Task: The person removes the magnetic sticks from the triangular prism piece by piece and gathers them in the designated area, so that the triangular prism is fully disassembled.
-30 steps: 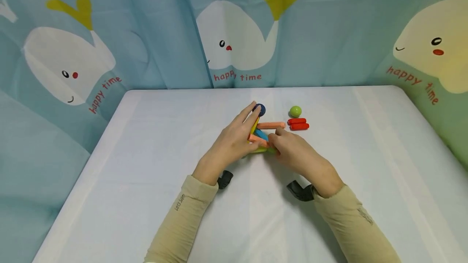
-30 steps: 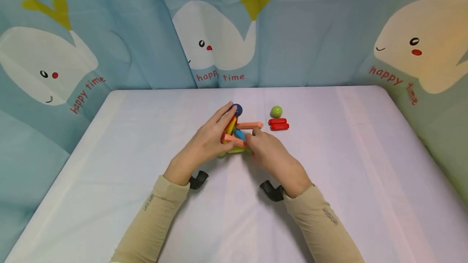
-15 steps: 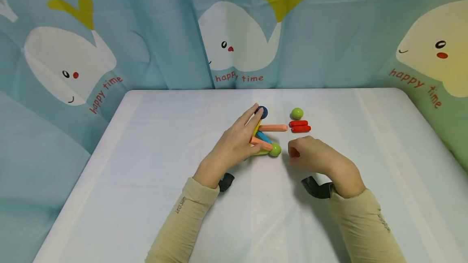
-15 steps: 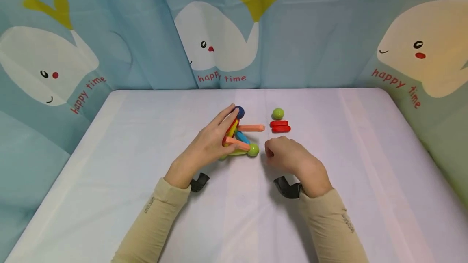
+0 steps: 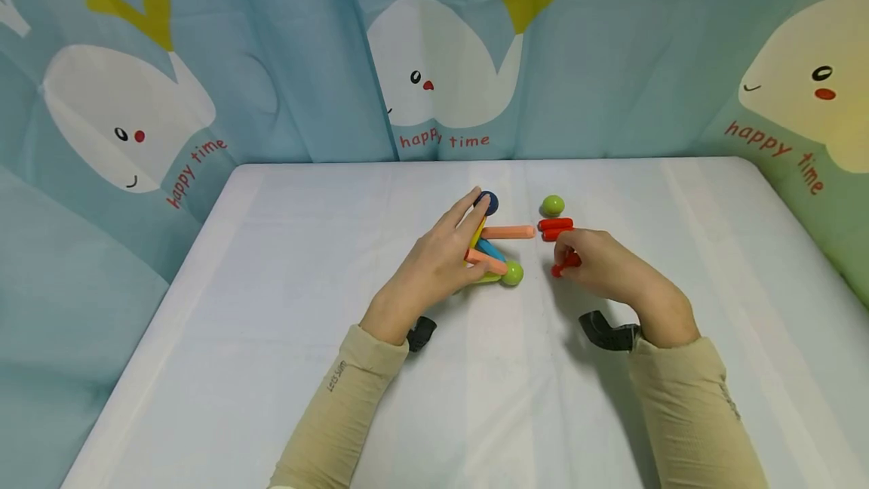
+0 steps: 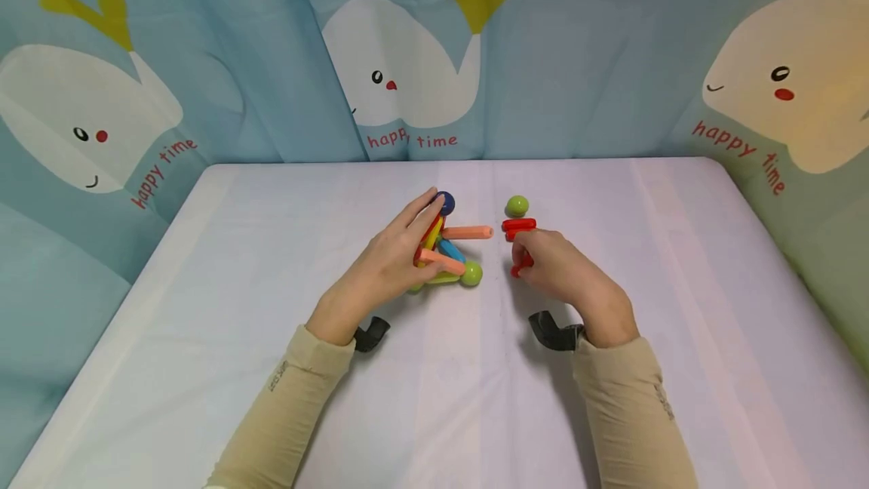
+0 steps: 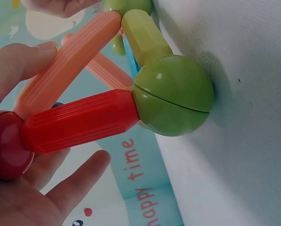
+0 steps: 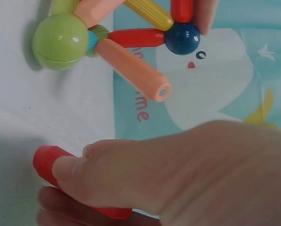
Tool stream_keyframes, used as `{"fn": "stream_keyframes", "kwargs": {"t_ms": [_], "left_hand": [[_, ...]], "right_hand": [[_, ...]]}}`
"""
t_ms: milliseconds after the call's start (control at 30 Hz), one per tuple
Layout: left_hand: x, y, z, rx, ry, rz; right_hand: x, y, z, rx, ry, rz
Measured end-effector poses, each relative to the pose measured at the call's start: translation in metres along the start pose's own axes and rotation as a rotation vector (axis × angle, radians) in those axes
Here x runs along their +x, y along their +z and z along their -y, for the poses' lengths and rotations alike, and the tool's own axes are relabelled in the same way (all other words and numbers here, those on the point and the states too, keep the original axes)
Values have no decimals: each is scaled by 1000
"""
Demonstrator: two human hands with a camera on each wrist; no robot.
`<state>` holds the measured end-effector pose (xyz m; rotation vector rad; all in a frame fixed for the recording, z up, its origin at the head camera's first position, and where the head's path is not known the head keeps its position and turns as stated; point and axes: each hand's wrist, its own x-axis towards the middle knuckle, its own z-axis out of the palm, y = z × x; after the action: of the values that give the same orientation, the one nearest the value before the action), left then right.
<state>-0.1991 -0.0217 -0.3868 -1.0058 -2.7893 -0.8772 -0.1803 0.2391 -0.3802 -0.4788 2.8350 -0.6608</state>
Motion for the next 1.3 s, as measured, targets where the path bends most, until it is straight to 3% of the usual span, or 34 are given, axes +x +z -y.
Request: {"fn": "stream_keyframes", "kwargs": {"t_ms": [400,833,1033,1300], "left_hand": [[1,-1,0,33,-8,5],[0,0,-1,27,1,4],[0,0,-1,31,-7,10],[0,0,-1,26,15,11]], "right_hand": [[0,5,-5,-93,88,10],[6,15,-13,-85,67,-246],[7,17,-19,-93,110,-271],[11,22,-20,-101,77,-306]]}}
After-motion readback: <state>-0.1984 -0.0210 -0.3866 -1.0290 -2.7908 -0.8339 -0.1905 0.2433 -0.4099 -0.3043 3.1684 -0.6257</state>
